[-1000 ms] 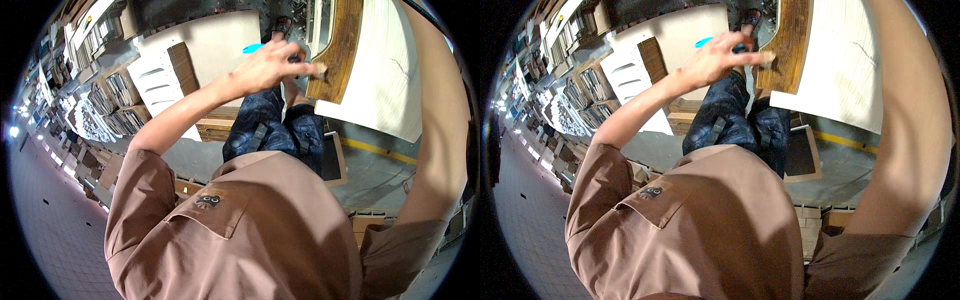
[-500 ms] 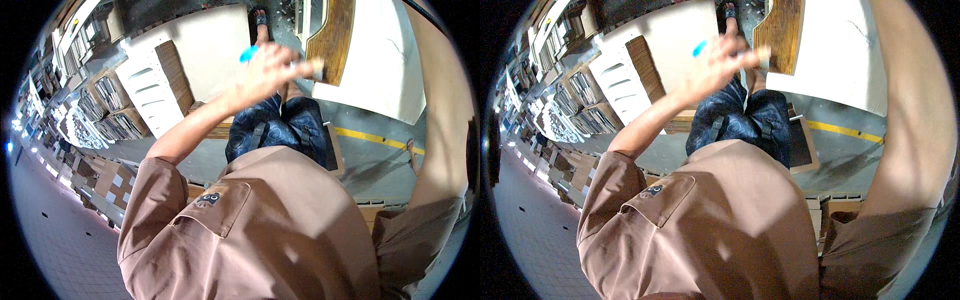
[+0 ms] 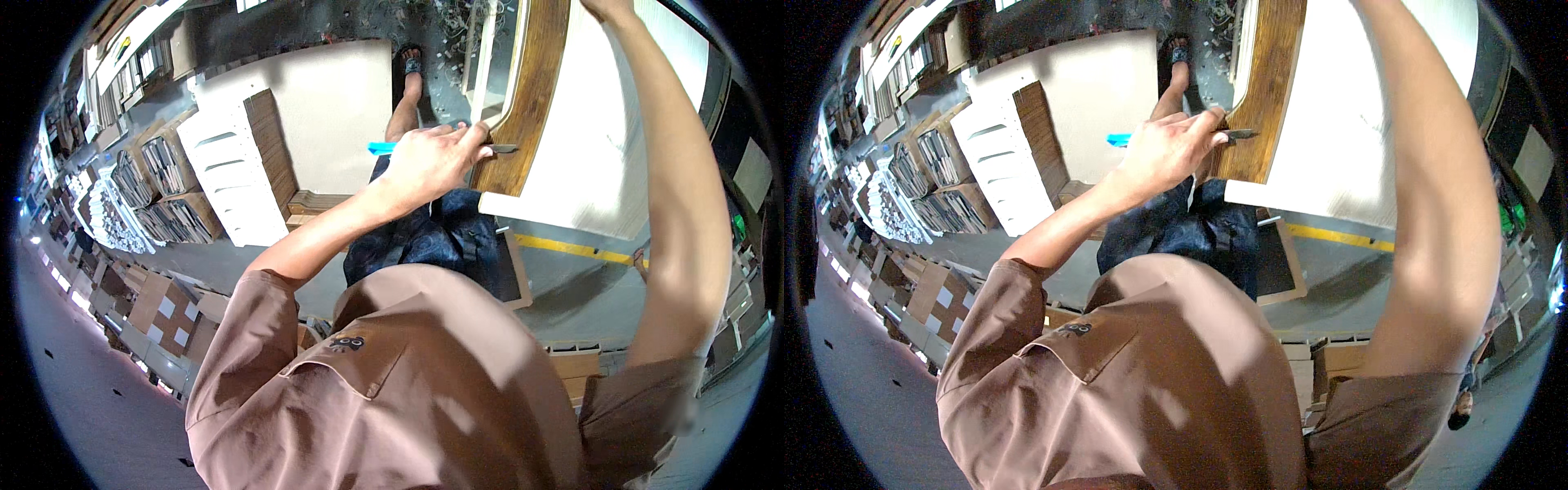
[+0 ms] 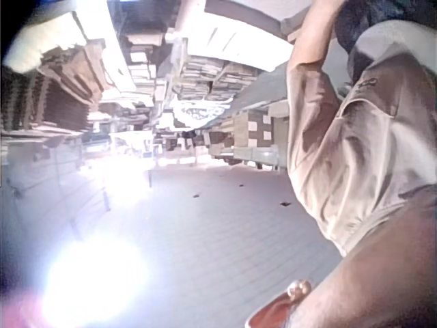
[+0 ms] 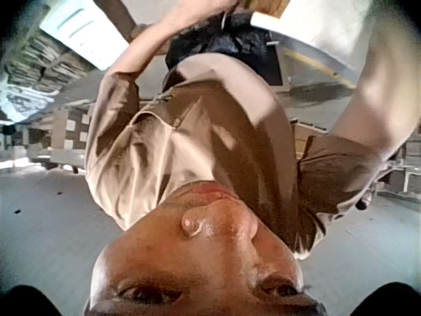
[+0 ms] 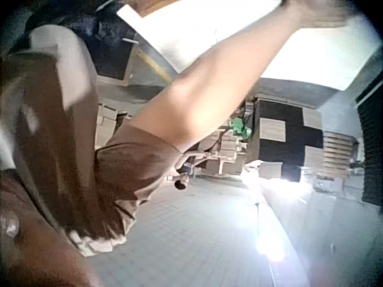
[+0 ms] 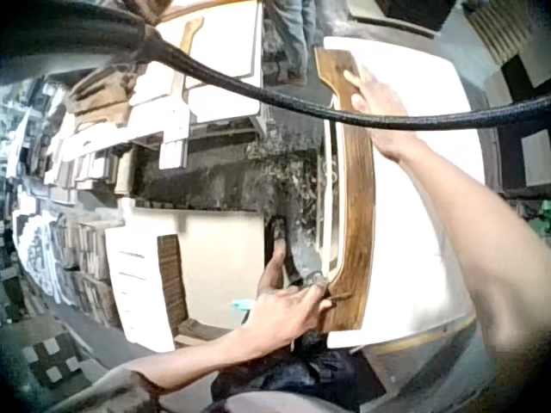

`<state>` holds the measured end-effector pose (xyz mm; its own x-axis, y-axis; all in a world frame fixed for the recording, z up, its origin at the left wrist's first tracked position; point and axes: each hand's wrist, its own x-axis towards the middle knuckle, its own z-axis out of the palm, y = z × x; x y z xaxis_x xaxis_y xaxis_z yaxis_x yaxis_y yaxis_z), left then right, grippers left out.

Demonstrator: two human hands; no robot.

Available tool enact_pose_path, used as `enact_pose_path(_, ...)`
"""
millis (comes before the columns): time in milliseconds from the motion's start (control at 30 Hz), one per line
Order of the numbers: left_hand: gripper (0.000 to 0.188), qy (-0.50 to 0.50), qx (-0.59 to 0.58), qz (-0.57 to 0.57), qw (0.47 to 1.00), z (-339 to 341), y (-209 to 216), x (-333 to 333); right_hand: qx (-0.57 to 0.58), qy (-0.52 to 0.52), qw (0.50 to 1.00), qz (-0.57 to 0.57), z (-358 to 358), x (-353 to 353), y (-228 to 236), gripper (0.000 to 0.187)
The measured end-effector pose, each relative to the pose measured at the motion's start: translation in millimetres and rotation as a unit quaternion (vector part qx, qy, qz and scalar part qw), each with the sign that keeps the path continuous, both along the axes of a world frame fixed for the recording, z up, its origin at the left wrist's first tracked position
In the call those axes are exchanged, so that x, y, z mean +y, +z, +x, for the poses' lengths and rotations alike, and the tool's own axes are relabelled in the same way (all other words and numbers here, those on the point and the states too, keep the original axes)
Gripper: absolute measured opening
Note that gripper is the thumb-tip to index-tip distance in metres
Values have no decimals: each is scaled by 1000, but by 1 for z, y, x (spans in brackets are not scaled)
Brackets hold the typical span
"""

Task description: The person scrapes the edges of a wooden piece with a handheld scraper, removes wood shavings by hand, and then picks up another wooden piece from a stack.

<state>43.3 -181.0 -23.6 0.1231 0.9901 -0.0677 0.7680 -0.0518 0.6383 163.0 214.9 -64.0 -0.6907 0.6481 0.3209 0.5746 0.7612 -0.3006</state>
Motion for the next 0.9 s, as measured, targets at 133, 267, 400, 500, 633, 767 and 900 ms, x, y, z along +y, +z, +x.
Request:
enact_pose_path(133,25,10,34,64,997,-6,-3,46,-22,1,1000,6,-1,-5,10,53)
enact_pose_path(267,25,76,22,106,991,-12,-20,102,-24,-9,999,-31,-2,-5,19,58)
enact_pose_path(400,25,129,34,146,980,-25,-32,164,-61,-19,997,-38,-6,-8,29,62)
enact_pose_path(500,26,157,27,198,967,-36,-37,210,-56,-39,996,-65,-7,-9,33,63)
enact_pose_path(633,24,193,43,223,955,-51,-42,262,-64,-25,995,-75,-7,-5,28,62)
enact_pose_path(767,31,271,31,289,918,-85,-46,319,-24,5,1000,-16,-8,1,13,62)
enact_pose_path(900,35,321,-109,208,918,-121,-53,355,-37,-2,999,-23,-5,1,8,62)
